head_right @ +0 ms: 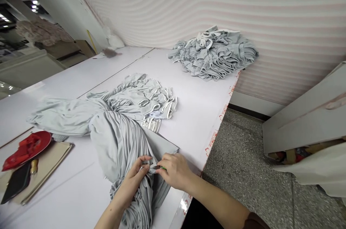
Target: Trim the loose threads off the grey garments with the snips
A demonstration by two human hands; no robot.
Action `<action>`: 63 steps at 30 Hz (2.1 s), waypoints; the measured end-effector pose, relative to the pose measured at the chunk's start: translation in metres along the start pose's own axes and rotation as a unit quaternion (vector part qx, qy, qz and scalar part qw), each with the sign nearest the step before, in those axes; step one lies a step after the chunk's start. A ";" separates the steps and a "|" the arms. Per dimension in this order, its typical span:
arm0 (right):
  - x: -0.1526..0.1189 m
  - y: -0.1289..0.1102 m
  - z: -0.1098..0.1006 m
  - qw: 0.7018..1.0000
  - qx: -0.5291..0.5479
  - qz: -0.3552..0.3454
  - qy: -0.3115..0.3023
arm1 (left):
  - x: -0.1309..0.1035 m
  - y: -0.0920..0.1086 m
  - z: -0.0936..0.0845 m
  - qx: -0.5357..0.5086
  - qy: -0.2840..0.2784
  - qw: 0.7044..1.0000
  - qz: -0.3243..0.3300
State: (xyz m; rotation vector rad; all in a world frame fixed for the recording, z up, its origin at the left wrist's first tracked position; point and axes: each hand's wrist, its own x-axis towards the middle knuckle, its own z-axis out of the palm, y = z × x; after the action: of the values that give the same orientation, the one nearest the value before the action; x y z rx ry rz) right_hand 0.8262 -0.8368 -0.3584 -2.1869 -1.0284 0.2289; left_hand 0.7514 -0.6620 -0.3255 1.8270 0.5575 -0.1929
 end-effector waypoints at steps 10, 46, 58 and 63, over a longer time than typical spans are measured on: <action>-0.001 0.010 -0.011 0.993 0.081 0.082 0.005 | 0.004 -0.011 0.003 0.133 0.030 0.986 0.091; 0.007 0.011 0.017 0.945 0.231 0.195 0.124 | 0.014 -0.028 0.038 0.289 0.191 0.838 0.421; -0.015 0.000 -0.015 0.976 0.195 0.096 0.020 | -0.002 -0.037 0.032 0.281 0.200 0.841 0.417; -0.014 -0.004 -0.018 0.988 0.130 0.083 0.016 | -0.002 -0.035 0.032 0.260 0.207 0.844 0.422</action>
State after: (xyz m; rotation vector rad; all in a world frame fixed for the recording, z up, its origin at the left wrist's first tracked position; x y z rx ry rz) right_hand 0.8222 -0.8553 -0.3444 -2.0309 -0.7520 0.3808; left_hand 0.7377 -0.6843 -0.3651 2.4951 -0.0824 0.7346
